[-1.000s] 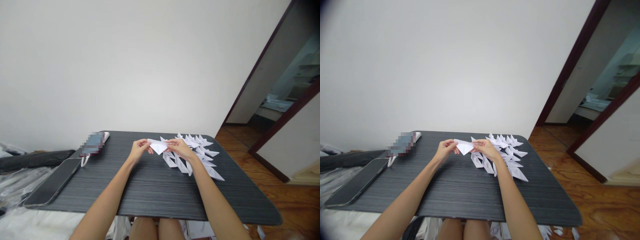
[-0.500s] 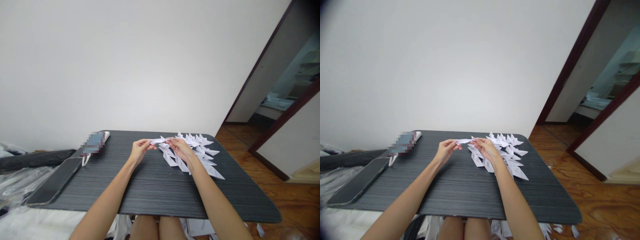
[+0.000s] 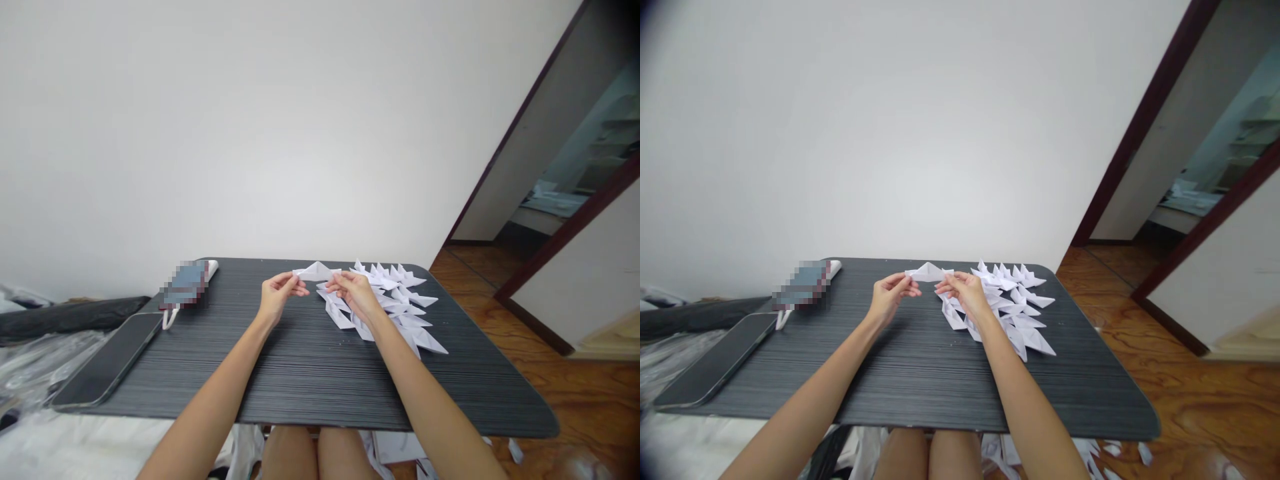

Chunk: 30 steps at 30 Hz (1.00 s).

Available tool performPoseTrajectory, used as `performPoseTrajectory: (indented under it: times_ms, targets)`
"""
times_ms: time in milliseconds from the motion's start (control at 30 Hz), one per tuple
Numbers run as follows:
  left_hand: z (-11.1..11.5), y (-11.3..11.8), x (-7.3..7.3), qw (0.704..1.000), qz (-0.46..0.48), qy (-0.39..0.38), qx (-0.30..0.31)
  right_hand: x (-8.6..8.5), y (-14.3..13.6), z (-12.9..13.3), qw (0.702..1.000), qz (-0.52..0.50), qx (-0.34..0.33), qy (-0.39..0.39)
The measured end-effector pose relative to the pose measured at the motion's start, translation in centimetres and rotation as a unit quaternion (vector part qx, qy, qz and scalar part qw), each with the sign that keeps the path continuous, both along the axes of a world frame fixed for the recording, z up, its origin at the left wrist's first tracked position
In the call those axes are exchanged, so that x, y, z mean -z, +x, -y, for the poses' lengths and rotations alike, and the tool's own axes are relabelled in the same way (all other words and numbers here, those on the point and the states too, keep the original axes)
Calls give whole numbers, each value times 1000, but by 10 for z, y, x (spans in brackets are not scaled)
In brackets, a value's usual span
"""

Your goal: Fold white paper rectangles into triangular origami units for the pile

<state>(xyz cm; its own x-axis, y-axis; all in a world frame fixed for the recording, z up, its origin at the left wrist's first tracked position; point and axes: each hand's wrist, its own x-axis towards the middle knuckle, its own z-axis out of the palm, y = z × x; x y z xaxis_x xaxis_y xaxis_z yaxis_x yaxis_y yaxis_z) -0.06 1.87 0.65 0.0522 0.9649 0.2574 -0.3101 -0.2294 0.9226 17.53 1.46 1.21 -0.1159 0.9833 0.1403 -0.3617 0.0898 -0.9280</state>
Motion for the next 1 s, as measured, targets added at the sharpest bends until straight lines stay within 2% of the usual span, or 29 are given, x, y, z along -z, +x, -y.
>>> performPoseTrajectory:
  times_ms: [167, 300, 433, 600, 700, 833, 1000]
  targets:
    - [-1, -1, 2, 1000, -15, -9, -12, 1, -3, 2, 999, 42, 4, 30]
    - [1, 2, 2, 997, -48, 9, -64, 2, -8, 1, 993, 91, 52, 53]
    - [4, 5, 0, 993, -57, 38, -100, 1, -13, 4, 989, 77, 104, 69]
    - [9, 7, -2, 994, -55, 45, -78, -1, -12, 4, 987, 53, 131, 73]
    - [12, 7, -4, 995, -67, 49, -53, -1, -8, 3, 987, 25, 155, 42]
    - [13, 6, -6, 991, -98, 65, -54, -4, -5, 4, 992, 10, 126, 9]
    - [9, -1, -8, 973, -163, 126, -104, -6, -5, 8, 992, 90, 69, 62]
